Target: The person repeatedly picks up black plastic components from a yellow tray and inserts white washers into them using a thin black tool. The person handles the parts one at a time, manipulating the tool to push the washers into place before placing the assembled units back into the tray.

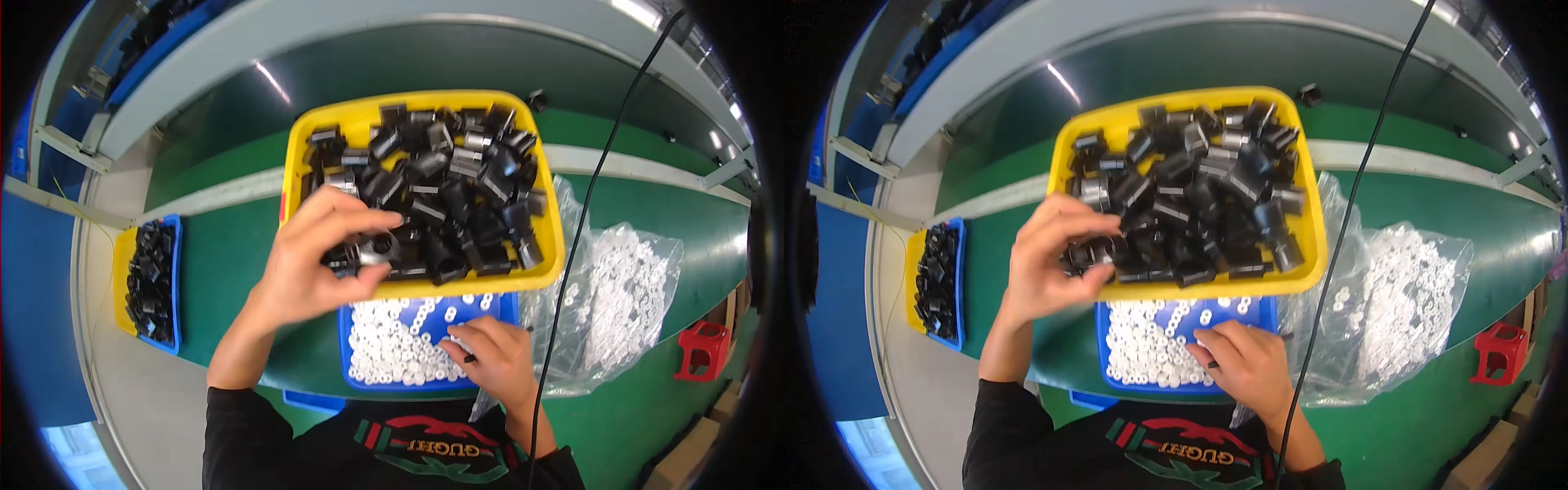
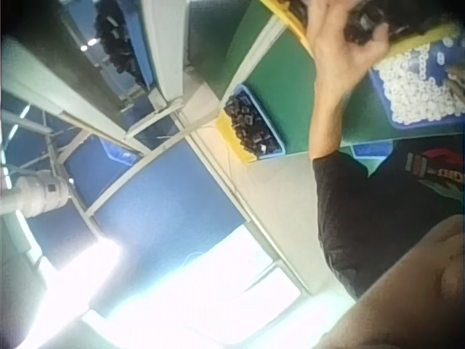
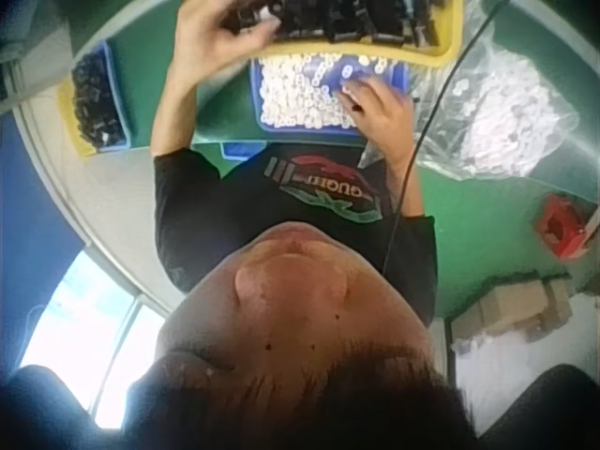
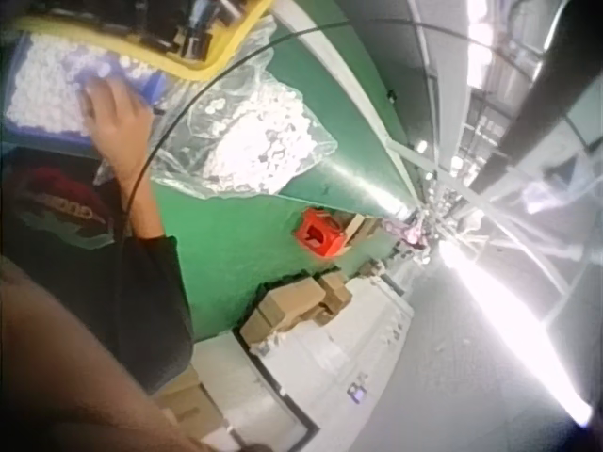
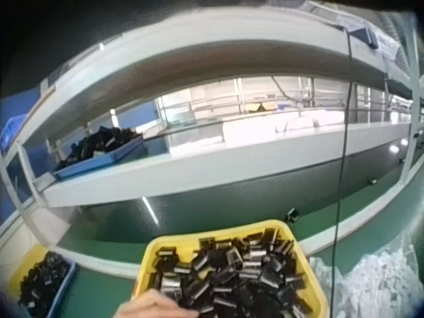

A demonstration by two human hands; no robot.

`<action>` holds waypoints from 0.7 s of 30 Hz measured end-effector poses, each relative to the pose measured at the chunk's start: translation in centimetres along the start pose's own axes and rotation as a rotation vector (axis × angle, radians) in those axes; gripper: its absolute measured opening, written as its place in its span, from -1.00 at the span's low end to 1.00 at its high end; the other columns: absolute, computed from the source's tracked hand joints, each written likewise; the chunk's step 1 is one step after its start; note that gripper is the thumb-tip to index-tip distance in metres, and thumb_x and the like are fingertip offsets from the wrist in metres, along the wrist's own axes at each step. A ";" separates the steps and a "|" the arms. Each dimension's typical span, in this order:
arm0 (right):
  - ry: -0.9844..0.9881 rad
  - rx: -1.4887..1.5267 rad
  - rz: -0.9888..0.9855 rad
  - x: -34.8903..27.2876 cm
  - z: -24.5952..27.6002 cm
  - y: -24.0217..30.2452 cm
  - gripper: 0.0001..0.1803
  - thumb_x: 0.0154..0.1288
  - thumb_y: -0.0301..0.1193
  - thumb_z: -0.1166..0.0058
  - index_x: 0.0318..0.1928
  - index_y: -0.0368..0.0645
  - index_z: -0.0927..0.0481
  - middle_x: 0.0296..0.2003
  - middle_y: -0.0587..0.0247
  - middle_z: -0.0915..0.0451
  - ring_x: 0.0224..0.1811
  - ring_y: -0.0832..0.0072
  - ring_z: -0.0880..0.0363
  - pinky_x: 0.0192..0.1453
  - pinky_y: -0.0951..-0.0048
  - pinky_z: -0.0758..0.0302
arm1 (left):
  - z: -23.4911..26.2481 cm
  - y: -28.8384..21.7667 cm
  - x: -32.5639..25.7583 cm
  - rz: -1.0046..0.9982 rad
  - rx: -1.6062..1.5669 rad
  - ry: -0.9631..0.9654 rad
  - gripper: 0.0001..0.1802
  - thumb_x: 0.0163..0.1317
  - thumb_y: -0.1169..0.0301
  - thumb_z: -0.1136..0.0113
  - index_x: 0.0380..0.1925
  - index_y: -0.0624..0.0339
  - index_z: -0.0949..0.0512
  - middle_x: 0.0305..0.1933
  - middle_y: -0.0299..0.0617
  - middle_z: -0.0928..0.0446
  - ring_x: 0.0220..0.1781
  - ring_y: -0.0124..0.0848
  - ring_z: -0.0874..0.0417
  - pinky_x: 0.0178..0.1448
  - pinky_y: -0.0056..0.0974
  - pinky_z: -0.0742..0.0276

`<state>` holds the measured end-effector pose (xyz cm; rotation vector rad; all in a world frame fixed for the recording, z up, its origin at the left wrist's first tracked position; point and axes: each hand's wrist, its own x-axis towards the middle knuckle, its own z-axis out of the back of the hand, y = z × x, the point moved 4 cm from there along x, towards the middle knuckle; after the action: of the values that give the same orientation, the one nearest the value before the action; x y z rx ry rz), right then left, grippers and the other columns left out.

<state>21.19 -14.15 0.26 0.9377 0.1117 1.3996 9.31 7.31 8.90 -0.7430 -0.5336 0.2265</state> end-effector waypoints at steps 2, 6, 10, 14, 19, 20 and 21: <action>-0.034 0.079 0.041 0.9 0.4 0.7 -0.65 -0.14 -0.36 -0.53 -0.32 -0.10 -0.63 -0.44 0.37 -0.55 -0.55 0.44 -0.57 -0.52 0.47 -0.45 | -1.7 -1.6 -2.2 0.023 -0.053 0.062 -0.47 -0.18 0.52 -0.51 -0.08 0.31 -0.66 -0.22 -0.14 -0.59 -0.19 -0.34 -0.60 -0.16 -0.33 -0.55; -0.085 0.226 0.074 3.2 3.0 3.6 -0.55 -0.22 -0.29 -0.60 -0.30 -0.09 -0.63 -0.51 0.37 -0.54 -0.60 0.47 -0.54 -0.57 0.50 -0.42 | -4.2 -2.6 -5.1 -0.010 -0.191 0.125 -0.51 -0.09 0.42 -0.54 -0.10 0.33 -0.66 -0.14 -0.03 -0.64 -0.16 -0.19 -0.69 -0.11 -0.23 -0.61; -0.093 0.300 0.073 3.6 2.8 4.2 -0.54 -0.20 -0.28 -0.59 -0.27 -0.09 -0.64 -0.51 0.38 -0.52 -0.60 0.49 -0.53 -0.58 0.51 -0.41 | -6.3 -1.2 -6.4 0.047 -0.412 0.177 -0.32 0.00 0.38 -0.53 0.11 0.43 -0.48 -0.11 0.09 -0.67 -0.09 -0.14 -0.72 0.00 -0.16 -0.63; -0.034 0.207 0.062 4.2 1.3 3.6 -0.50 -0.18 -0.26 -0.58 -0.21 -0.13 -0.64 -0.48 0.35 -0.52 -0.59 0.49 -0.53 -0.56 0.50 -0.44 | -7.2 0.2 -7.8 0.012 -0.559 0.118 -0.24 0.04 0.35 -0.52 0.19 0.45 -0.37 -0.12 0.17 -0.65 -0.08 -0.06 -0.72 0.05 -0.08 -0.62; -0.016 0.190 0.024 3.8 0.4 3.0 -0.47 -0.18 -0.25 -0.57 -0.17 -0.17 -0.64 -0.46 0.31 -0.54 -0.57 0.45 -0.54 -0.53 0.48 -0.48 | -7.5 1.0 -8.1 -0.045 -0.622 0.101 -0.22 0.10 0.32 -0.49 0.21 0.47 -0.29 -0.15 0.21 -0.64 -0.09 -0.01 -0.71 0.05 0.00 -0.61; -0.010 0.195 0.017 3.8 0.3 3.0 -0.47 -0.17 -0.25 -0.57 -0.16 -0.17 -0.64 -0.45 0.31 -0.54 -0.56 0.45 -0.54 -0.53 0.47 -0.48 | -7.5 1.0 -8.1 -0.045 -0.617 0.110 -0.21 0.10 0.32 -0.50 0.21 0.47 -0.29 -0.15 0.21 -0.64 -0.08 -0.01 -0.71 0.05 0.01 -0.61; -0.006 0.200 0.014 3.7 0.2 3.0 -0.47 -0.17 -0.26 -0.57 -0.16 -0.17 -0.64 -0.45 0.30 -0.55 -0.56 0.45 -0.55 -0.53 0.47 -0.48 | -7.4 1.0 -8.1 -0.049 -0.607 0.119 -0.21 0.09 0.31 -0.50 0.21 0.46 -0.28 -0.15 0.22 -0.64 -0.08 -0.01 -0.71 0.06 0.01 -0.61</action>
<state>19.86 -11.37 3.92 1.1098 0.2445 1.4170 6.49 0.64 0.62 -1.3223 -0.5097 -0.0333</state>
